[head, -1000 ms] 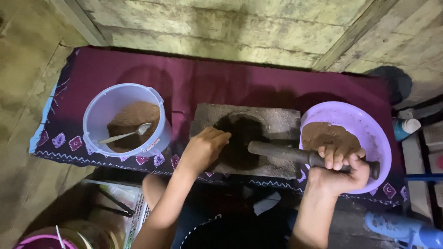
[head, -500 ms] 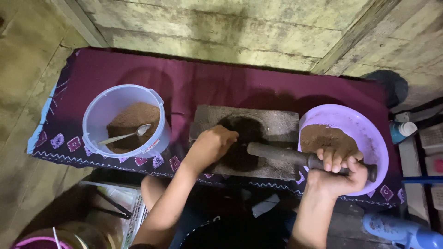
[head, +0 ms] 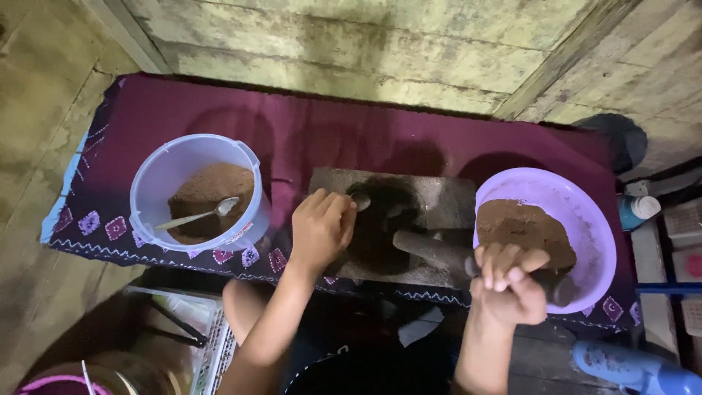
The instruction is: The person is using a stone pestle to grind or clean brown material on a stone slab, gathering the powder with their hands.
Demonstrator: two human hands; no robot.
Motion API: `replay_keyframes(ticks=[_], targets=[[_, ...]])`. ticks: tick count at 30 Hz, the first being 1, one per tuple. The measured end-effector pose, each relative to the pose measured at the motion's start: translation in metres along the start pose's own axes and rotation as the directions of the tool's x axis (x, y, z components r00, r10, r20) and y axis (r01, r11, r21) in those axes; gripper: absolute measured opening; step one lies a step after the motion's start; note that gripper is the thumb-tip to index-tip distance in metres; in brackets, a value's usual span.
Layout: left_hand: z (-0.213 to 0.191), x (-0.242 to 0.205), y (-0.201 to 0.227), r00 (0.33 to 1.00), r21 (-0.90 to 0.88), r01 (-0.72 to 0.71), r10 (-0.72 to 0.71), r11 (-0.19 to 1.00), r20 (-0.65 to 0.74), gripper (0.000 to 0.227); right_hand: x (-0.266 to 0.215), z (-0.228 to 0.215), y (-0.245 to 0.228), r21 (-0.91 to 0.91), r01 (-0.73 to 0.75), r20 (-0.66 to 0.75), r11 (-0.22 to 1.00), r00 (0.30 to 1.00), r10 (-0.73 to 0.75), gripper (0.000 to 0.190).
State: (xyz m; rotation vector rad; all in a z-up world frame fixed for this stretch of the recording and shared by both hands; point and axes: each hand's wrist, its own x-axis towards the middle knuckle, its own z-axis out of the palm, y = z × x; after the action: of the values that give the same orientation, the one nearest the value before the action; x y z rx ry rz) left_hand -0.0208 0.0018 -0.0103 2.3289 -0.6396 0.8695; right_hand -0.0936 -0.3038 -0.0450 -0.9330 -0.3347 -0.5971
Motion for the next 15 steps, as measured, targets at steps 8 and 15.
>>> replay_keyframes(ticks=[8, 15], targets=[[0.001, 0.008, 0.004, 0.992, 0.069, -0.058, 0.065, 0.996, -0.108, 0.008, 0.001, 0.036, 0.064, 0.151, -0.016, 0.221, 0.988, 0.975, -0.018, 0.025], [-0.002, 0.007, 0.003, 0.992, 0.048, -0.023, 0.029, 0.999, -0.119, 0.008, 0.008, 0.049, 0.024, 0.149, -0.053, 0.21, 0.987, 0.977, 0.021, 0.021]])
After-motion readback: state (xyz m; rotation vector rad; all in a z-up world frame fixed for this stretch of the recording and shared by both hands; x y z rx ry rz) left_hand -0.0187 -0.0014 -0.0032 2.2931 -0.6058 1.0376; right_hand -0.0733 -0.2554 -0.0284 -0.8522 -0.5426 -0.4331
